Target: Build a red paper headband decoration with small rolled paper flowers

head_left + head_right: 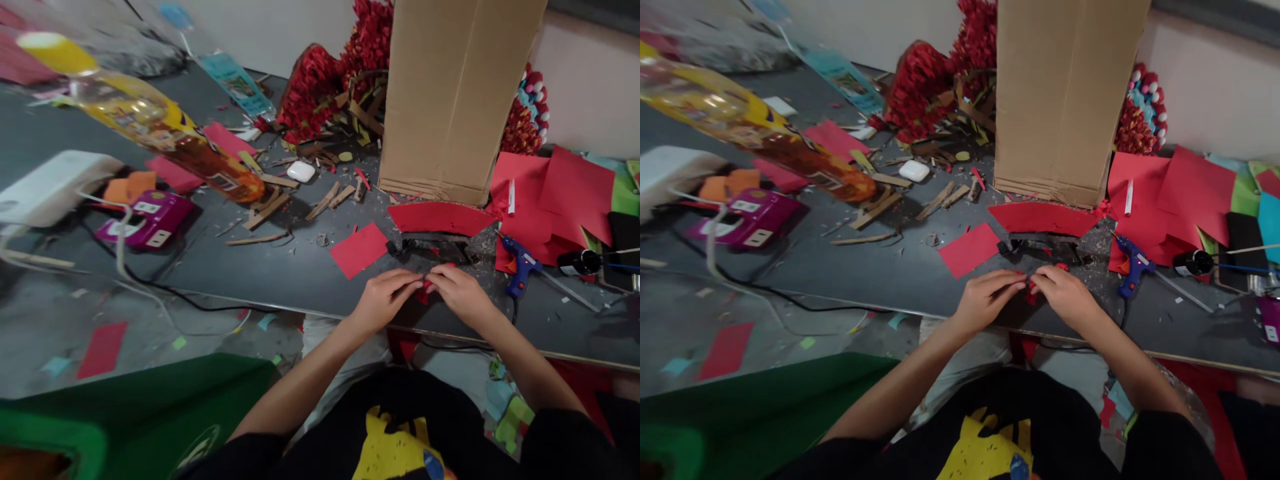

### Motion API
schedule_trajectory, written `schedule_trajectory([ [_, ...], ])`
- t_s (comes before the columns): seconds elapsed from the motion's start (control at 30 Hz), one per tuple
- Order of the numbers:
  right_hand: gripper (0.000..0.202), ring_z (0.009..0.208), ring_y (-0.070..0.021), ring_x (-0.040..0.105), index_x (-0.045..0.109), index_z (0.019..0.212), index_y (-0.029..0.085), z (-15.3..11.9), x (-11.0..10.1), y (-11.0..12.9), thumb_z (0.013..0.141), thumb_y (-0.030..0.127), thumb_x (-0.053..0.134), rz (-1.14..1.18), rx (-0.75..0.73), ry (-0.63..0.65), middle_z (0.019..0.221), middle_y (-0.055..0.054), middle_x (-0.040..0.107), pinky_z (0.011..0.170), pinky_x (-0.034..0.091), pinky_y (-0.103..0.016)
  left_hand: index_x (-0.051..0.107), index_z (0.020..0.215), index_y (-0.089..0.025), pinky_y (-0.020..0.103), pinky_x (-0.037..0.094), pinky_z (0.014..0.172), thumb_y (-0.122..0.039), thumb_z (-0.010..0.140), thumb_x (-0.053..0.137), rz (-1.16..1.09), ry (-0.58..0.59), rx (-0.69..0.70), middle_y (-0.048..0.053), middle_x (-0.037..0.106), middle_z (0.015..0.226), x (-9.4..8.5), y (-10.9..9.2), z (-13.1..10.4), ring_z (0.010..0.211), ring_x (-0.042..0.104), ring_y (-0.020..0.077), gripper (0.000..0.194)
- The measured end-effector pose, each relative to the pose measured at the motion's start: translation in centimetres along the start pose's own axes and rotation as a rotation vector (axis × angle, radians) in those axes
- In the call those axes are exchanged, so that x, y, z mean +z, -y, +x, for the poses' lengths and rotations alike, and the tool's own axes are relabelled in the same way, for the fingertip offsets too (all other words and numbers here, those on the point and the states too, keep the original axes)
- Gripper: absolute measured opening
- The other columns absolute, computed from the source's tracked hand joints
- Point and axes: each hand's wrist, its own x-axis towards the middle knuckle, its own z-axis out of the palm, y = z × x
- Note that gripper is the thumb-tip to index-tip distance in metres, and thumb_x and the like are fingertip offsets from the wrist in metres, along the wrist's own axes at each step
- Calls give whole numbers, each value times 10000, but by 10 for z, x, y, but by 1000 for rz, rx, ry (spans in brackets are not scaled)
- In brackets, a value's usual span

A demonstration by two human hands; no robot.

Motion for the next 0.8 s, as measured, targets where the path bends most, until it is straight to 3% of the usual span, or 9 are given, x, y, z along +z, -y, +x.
schedule_trajectory([
  [0.17, 249, 746, -105, 643, 683, 909, 203, 13, 2, 1, 898, 106, 454, 97, -148, -334, 841, -34, 687, 708, 541, -216, 713, 810, -132, 172, 475, 477, -420, 876, 542, -382, 37, -278, 49, 676, 687, 6, 1, 8, 504, 569, 80, 342],
  [0.3, 238, 759, -101, 641, 705, 941, 222, 13, 12, -3, 884, 113, 501, 239, -205, -423, 829, -27, 701, 683, 542, -213, 713, 774, -114, 171, 412, 380, -529, 730, 677, -627, 128, -474, 36, 638, 690, 4, 3, 8, 417, 462, 45, 419],
  [0.37, 190, 745, -107, 631, 720, 908, 241, 13, 16, -7, 885, 183, 540, 301, -214, -426, 782, -17, 699, 676, 544, -231, 699, 714, -108, 174, 407, 371, -534, 665, 730, -711, 189, -545, 29, 616, 680, 4, 3, 9, 419, 454, 44, 431],
  [0.5, 180, 805, -135, 634, 736, 868, 278, 15, 21, -19, 877, 317, 561, 338, -275, -412, 769, -14, 715, 707, 563, -283, 664, 626, -103, 187, 429, 393, -537, 678, 719, -784, 294, -587, 27, 583, 658, 5, 5, 11, 435, 483, 56, 440],
  [0.67, 275, 991, -124, 669, 676, 1097, 250, 15, 30, -20, 934, 266, 456, 401, -286, -303, 1037, -37, 735, 822, 583, -278, 635, 582, -115, 212, 459, 468, -601, 719, 647, -620, 166, -511, 34, 585, 596, 7, 10, 9, 459, 523, 85, 505],
  [0.8, 340, 1127, -140, 624, 581, 1247, 228, 15, 33, -15, 947, 238, 423, 233, -248, -226, 1202, -63, 671, 925, 556, -301, 610, 576, -124, 220, 438, 502, -629, 735, 608, -537, 60, -442, 17, 547, 541, 7, 12, 9, 485, 514, 96, 529],
])
